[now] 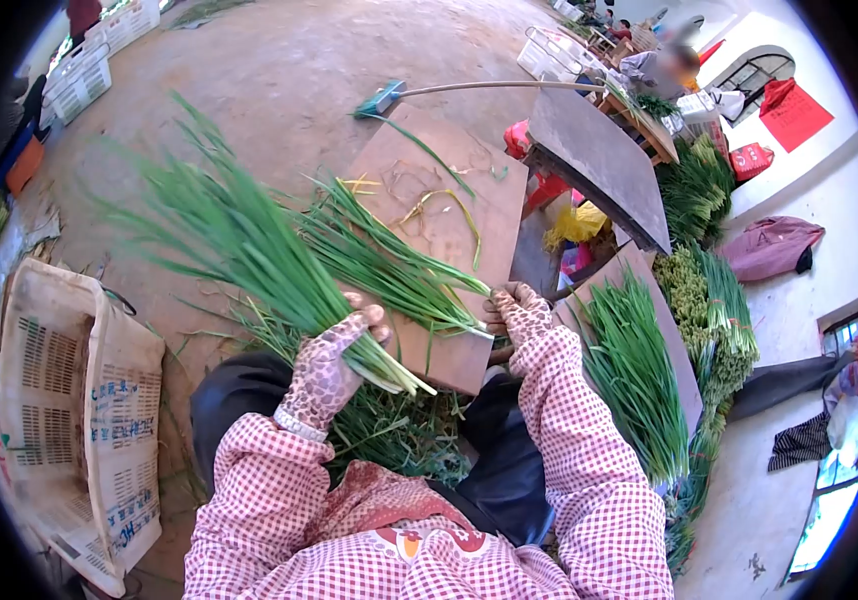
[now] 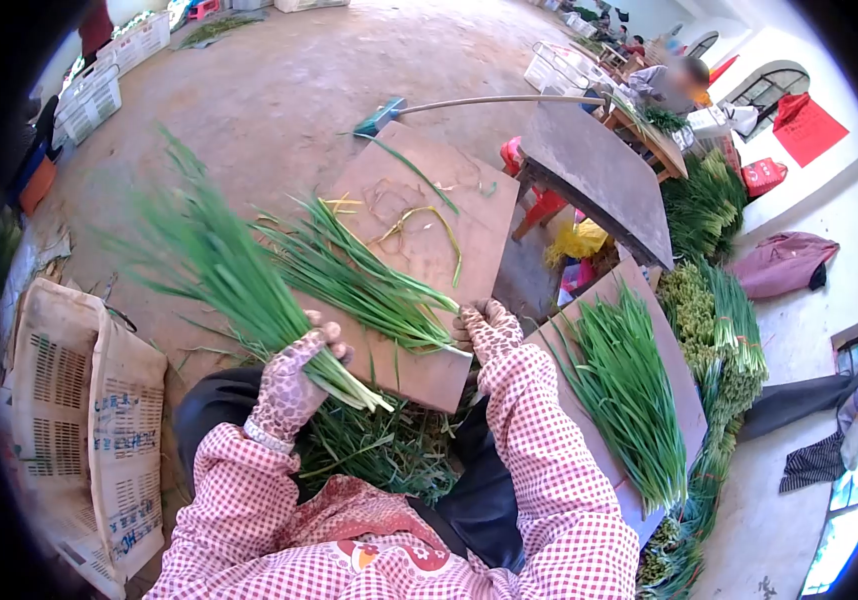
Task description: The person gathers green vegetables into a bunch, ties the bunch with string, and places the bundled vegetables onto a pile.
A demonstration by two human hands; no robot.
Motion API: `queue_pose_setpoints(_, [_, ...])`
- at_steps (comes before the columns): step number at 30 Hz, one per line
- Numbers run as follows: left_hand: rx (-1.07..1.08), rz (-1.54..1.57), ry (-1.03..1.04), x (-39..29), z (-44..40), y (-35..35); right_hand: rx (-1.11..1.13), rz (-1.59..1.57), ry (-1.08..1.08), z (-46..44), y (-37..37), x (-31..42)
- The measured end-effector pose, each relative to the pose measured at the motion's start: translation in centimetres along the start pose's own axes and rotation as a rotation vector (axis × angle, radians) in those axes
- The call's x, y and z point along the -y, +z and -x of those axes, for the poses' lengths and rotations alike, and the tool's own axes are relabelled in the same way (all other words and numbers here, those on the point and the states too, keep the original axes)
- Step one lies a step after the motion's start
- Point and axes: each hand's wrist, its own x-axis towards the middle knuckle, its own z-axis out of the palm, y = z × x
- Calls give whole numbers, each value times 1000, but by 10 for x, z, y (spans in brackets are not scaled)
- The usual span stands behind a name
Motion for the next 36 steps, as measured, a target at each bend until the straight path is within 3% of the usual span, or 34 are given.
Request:
queue_pose_setpoints(1, [13, 5, -49, 5, 0, -4, 16, -158, -21, 9, 3, -4])
queue_pose_setpoints(7, [-176, -174, -198, 36, 8, -19, 291, -238, -291, 85, 36, -25])
queue_pose_setpoints(12, [-136, -213, -239, 41, 11, -37, 445, -138, -140, 103, 49, -55])
queue_pose_setpoints(15, [-76, -427, -250, 36, 14, -35, 433, 119, -114, 100, 50, -50])
queue_pose_setpoints(18, [-65, -576, -191, 31, 15, -29, 529, 172, -35, 90, 50, -48])
queue_pose_setpoints(20, [-100, -591, -194, 31, 15, -26, 538, 158, 19, 91, 56, -43])
queue_pose_setpoints(22, [-151, -638, -173, 31, 12, -30, 485, -124, 101, 89, 62, -46])
queue_pose_setpoints(24, [-121, -651, -111, 32, 9, -40, 421, -243, 116, 90, 70, -48])
queue_pose_setpoints(26, [-119, -779, 33, 24, 9, -34, 314, -46, 26, 80, 71, -54])
queue_pose_setpoints(28, [-35, -1092, 383, 6, 9, -27, 306, -105, -51, 72, 71, -67])
queue_pose_setpoints(29, [-131, -676, 275, -4, 10, -17, 308, 153, -107, 75, 64, -72])
queue_pose_setpoints(30, [-154, -651, 370, -18, 9, -16, 306, 412, -157, 83, 57, -68])
queue_pose_setpoints(31, [-149, -395, 396, -29, 5, -19, 380, 540, -264, 91, 48, -72])
queue_pose_setpoints(32, [-93, -261, 441, -41, 6, -20, 571, 741, -360, 89, 37, -85])
queue_pose_setpoints(33, [-51, -213, 482, -49, 8, -18, 871, 950, -209, 92, 25, -79])
queue_pose_setpoints(34, [-13, -163, 520, -52, 10, -18, 991, 1154, 25, 106, 22, -53])
queue_pose_setpoints(36, [78, -43, 414, -48, 10, -20, 931, 1129, -168, 83, -9, -76])
